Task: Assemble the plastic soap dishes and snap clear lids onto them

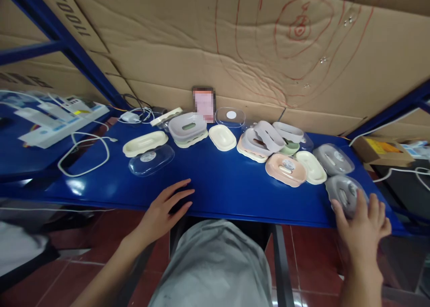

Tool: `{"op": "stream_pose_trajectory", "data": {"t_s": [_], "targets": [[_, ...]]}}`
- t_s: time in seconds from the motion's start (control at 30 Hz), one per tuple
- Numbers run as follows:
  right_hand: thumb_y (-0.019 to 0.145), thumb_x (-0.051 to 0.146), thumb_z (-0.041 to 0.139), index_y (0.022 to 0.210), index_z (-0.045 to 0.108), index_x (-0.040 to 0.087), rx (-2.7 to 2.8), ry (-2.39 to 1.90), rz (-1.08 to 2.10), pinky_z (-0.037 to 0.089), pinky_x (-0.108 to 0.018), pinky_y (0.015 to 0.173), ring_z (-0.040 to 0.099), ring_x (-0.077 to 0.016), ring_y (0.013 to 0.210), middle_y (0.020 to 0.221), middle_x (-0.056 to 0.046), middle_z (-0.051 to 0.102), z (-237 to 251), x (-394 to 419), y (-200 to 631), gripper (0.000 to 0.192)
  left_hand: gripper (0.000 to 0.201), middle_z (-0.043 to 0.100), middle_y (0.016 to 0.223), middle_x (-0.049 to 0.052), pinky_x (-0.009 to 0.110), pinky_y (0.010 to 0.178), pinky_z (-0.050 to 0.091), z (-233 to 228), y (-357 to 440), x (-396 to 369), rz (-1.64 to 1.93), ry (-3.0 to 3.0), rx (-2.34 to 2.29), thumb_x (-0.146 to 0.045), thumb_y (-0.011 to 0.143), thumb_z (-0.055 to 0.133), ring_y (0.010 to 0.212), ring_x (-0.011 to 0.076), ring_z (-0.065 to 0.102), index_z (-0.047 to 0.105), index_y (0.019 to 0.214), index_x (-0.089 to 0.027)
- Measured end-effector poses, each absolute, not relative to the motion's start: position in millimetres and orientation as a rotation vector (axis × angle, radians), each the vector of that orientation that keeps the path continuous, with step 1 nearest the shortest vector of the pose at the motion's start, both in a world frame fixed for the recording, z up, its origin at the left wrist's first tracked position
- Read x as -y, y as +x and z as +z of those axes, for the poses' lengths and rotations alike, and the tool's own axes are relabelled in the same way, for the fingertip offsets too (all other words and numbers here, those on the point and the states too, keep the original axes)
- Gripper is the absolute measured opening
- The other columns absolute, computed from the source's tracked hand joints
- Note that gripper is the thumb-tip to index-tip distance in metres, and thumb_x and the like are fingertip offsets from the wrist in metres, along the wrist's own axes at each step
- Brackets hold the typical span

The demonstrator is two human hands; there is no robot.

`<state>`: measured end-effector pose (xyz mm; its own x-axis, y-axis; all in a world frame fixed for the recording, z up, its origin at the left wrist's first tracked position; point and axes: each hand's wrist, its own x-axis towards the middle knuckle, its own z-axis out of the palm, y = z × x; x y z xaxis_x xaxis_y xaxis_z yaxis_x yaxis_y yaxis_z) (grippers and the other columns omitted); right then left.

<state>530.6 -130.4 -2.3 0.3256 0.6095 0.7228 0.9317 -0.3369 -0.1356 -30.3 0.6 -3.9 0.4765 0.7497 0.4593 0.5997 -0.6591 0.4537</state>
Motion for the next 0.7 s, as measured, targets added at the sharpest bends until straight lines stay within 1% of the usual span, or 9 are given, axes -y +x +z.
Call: {"op": "stream_pose_trajectory", "data": {"t_s": [0.03, 0.1, 0.17, 0.2, 0.3, 0.37, 0.47, 0.6, 0.7], "targets": [[0.093, 0.065, 0.069, 0.164, 0.048, 0.035, 1.347, -2.041, -0.822, 0.036, -0.087, 0.108, 0.048, -0.0596, 0.146, 0.164, -0.019, 0.052, 1, 123, 526, 0.08, 0.027, 0.066, 0.149, 0.011, 0.046, 0.109, 0.061, -4, -30, -1, 0.941, 2.511, -1.159, -0.031, 0.108, 0.061, 0.131, 0.0275, 0.069, 0.071, 0.133, -0.027], [0.097, 0.059, 0.067, 0.163, 0.05, 0.033, 1.421, -1.977, -0.838, 0.039, -0.079, 0.113, 0.052, -0.0533, 0.146, 0.16, -0.019, 0.057, 8, 108, 510, 0.073, 0.025, 0.068, 0.145, 0.01, 0.047, 0.107, 0.061, -5, -29, -1, 0.931, 2.537, -1.155, -0.031, 0.108, 0.062, 0.128, 0.0275, 0.069, 0.072, 0.13, -0.027], [0.1, 0.056, 0.065, 0.161, 0.051, 0.029, 1.616, -1.909, -0.718, 0.042, -0.071, 0.117, 0.052, -0.0484, 0.147, 0.16, -0.019, 0.057, 13, 90, 487, 0.068, 0.024, 0.071, 0.141, 0.009, 0.047, 0.106, 0.061, -6, -28, -1, 0.926, 2.553, -1.16, -0.03, 0.107, 0.062, 0.126, 0.0276, 0.07, 0.074, 0.128, -0.026], [0.102, 0.056, 0.062, 0.162, 0.05, 0.027, 1.712, -1.894, -0.636, 0.042, -0.07, 0.118, 0.05, -0.0467, 0.149, 0.161, -0.019, 0.054, 14, 80, 475, 0.067, 0.023, 0.072, 0.14, 0.009, 0.047, 0.105, 0.061, -6, -28, -2, 0.92, 2.558, -1.166, -0.03, 0.107, 0.062, 0.125, 0.0278, 0.07, 0.074, 0.127, -0.026], [0.105, 0.058, 0.057, 0.163, 0.047, 0.026, 1.873, -1.888, -0.496, 0.037, -0.071, 0.121, 0.045, -0.0452, 0.153, 0.166, -0.019, 0.049, 15, 54, 447, 0.067, 0.022, 0.072, 0.139, 0.009, 0.047, 0.104, 0.06, -7, -27, -2, 0.904, 2.565, -1.174, -0.03, 0.108, 0.062, 0.127, 0.0281, 0.068, 0.074, 0.126, -0.026], [0.105, 0.055, 0.06, 0.16, 0.049, 0.026, 1.924, -1.836, -0.44, 0.041, -0.067, 0.121, 0.049, -0.0427, 0.15, 0.162, -0.019, 0.053, 14, 42, 437, 0.064, 0.023, 0.072, 0.14, 0.009, 0.047, 0.106, 0.059, -8, -28, -1, 0.911, 2.564, -1.163, -0.029, 0.108, 0.062, 0.128, 0.0275, 0.068, 0.074, 0.127, -0.026], [0.098, 0.053, 0.073, 0.148, 0.061, 0.027, 1.955, -1.69, -0.346, 0.047, -0.063, 0.118, 0.055, -0.0409, 0.144, 0.146, -0.017, 0.06, 12, 39, 423, 0.058, 0.023, 0.072, 0.138, 0.009, 0.046, 0.107, 0.059, -8, -28, -1, 0.923, 2.558, -1.153, -0.028, 0.107, 0.062, 0.128, 0.0268, 0.068, 0.074, 0.126, -0.026], [0.094, 0.048, 0.079, 0.143, 0.063, 0.028, 1.985, -1.534, -0.134, 0.057, -0.056, 0.111, 0.059, -0.0375, 0.14, 0.14, -0.015, 0.053, 12, 53, 396, 0.055, 0.022, 0.073, 0.137, 0.008, 0.046, 0.106, 0.059, -8, -26, -1, 0.923, 2.562, -1.184, -0.028, 0.107, 0.063, 0.127, 0.0273, 0.069, 0.075, 0.124, -0.026], [0.093, 0.044, 0.081, 0.138, 0.065, 0.028, 1.91, -1.51, -0.241, 0.057, -0.055, 0.11, 0.064, -0.0354, 0.132, 0.135, -0.013, 0.056, 22, 61, 394, 0.051, 0.021, 0.074, 0.137, 0.008, 0.046, 0.105, 0.06, -8, -25, -1, 0.927, 2.563, -1.187, -0.028, 0.107, 0.063, 0.126, 0.0273, 0.069, 0.075, 0.123, -0.027]]}}
